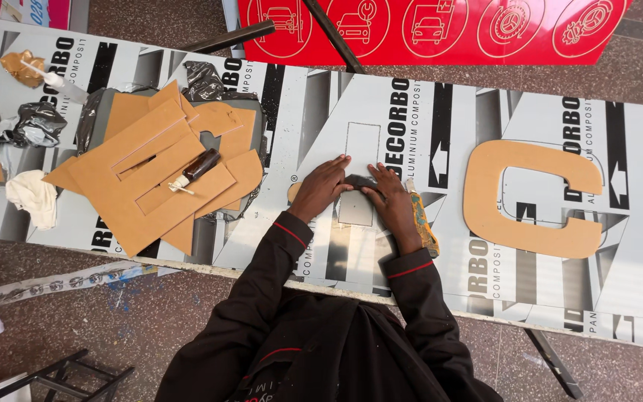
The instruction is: The person uses a utility knife to cut a rectangular shape from a silver aluminum composite panel. They peel away the cut piece and then place a cardboard template on the panel to check alignment.
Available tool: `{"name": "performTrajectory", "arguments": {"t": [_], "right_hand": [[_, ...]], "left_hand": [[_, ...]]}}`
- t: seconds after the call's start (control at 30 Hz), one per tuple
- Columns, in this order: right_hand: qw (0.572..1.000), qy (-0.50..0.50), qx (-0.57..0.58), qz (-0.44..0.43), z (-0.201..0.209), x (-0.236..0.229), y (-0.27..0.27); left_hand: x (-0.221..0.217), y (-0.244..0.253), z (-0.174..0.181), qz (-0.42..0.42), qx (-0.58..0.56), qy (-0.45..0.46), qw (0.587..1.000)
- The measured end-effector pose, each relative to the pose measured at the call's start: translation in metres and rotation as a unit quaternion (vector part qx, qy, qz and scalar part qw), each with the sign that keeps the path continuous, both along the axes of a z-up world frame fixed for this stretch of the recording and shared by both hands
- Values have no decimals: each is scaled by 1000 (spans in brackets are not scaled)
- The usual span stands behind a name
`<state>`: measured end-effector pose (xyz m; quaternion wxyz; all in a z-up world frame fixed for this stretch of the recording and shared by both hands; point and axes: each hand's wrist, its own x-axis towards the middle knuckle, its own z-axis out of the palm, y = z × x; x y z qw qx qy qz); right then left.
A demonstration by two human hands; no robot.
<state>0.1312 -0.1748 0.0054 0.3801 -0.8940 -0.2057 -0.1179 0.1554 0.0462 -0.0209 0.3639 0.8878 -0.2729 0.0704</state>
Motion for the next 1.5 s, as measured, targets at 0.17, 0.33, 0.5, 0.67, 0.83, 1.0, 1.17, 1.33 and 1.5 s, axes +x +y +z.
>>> {"name": "performTrajectory", "arguments": {"t": [0.17, 0.33, 0.5, 0.67, 0.83, 1.0, 1.17, 1.33, 1.5], "right_hand": [[1000, -5, -16, 6, -11, 13, -2], [1000, -19, -5, 13, -23, 32, -8], [997, 36, 52, 41, -14, 35, -8], [996, 22, 79, 42, -10, 35, -9], [999, -42, -18, 19, 7, 33, -2], [996, 6, -92, 7, -1, 39, 0], [989, -8, -146, -6, -25, 52, -7], [986, -2, -167, -14, -34, 68, -9], [990, 17, -139, -12, 11, 56, 6]], "left_hand": [[17, 11, 16, -27, -41, 59, 997], [39, 17, 27, -99, -94, 127, 982], [55, 14, 7, -101, -103, 152, 978], [51, 18, 15, -107, -118, 161, 974], [46, 2, -11, -89, -18, 80, 993], [36, 6, 22, -65, 9, 47, 997], [39, 8, 11, -54, 13, 25, 998], [45, 6, 15, -37, -13, 28, 999], [59, 6, -12, -29, 63, 5, 998]]}}
